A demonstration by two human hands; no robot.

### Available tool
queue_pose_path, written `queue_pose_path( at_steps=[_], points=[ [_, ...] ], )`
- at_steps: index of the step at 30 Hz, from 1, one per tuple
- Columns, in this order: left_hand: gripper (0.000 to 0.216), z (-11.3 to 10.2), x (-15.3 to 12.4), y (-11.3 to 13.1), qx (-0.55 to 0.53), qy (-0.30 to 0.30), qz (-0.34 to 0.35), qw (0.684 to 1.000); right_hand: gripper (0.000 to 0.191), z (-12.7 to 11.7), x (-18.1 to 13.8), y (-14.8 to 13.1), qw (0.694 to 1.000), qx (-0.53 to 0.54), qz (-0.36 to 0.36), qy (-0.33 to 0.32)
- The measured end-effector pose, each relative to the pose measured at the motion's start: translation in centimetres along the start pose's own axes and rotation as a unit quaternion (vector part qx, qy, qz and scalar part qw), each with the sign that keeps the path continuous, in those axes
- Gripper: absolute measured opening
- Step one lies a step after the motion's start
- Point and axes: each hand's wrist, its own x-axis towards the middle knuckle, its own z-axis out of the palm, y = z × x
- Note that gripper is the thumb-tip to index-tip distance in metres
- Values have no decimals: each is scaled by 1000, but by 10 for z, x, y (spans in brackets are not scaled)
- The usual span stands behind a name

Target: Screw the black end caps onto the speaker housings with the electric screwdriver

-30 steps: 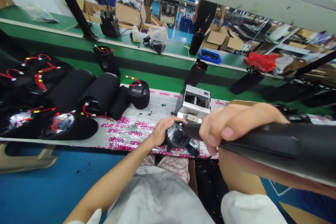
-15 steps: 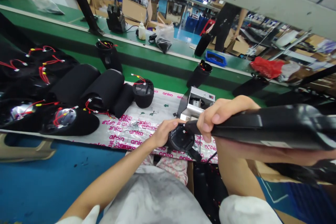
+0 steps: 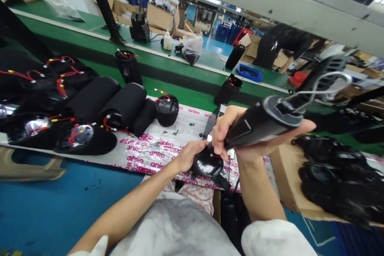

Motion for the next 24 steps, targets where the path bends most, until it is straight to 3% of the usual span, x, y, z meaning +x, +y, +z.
queue_pose_path(
  at_steps=[10,14,18,24],
  points=[
    [71,-1,1,-2,-7,-2,4,1000,95,2,-2,5,999,17,-13,-26],
    [73,-1,2,5,-12,-7,16,1000,83,-5,-7,14,997,60,-40,-32],
    [64,1,-9,17,5,-1,8,1000,85,-8,-10,19,996,44,-73,25],
    [52,17,-19,9,16,98,4,995,85,10,-17,18,980,39,-129,149]
  ],
)
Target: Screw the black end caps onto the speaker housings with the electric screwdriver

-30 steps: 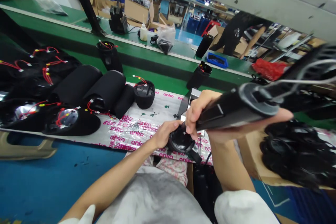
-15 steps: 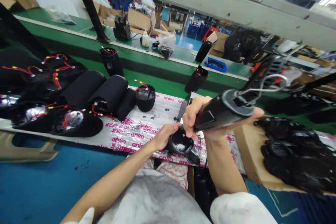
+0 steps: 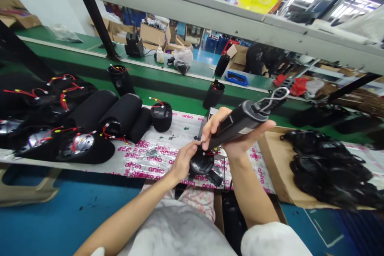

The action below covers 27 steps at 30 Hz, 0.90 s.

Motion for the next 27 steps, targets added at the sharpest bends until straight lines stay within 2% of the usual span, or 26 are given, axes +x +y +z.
queue_pose_path(
  at_steps=[2,4,7,9,10,12,15,18,20,23,25,27],
  points=[
    [51,0,4,-1,-7,5,5,1000,89,-4,-7,-13,997,-1,-58,43],
    [50,-8,10,2,-15,-28,0,999,96,-18,-16,-33,992,-25,-103,64],
    [50,-30,21,13,-38,-154,-8,987,99,-45,-31,-59,987,-80,-113,82],
    [51,-44,27,18,-44,-227,-12,973,95,-57,-42,-59,983,-101,-112,107],
    [52,-50,28,19,-45,-237,-14,970,94,-60,-48,-53,980,-108,-109,128],
    [54,-55,25,17,-45,-207,-12,977,91,-59,-57,-31,972,-120,-105,175],
    [59,-51,3,10,-27,-95,6,995,85,-52,-67,4,957,-133,-105,234],
    [54,-39,-28,3,8,6,18,1000,83,-51,-70,25,955,-126,-96,250],
    [51,-30,-42,-1,25,52,23,998,86,-53,-69,32,959,-116,-73,246],
    [52,-20,-43,-5,30,83,47,995,89,-60,-64,37,969,-95,-24,229],
    [56,-17,-35,-5,27,70,65,995,88,-66,-62,31,976,-78,11,205],
    [58,-18,-26,-5,17,38,69,997,88,-75,-63,9,983,-64,28,171]
  ],
)
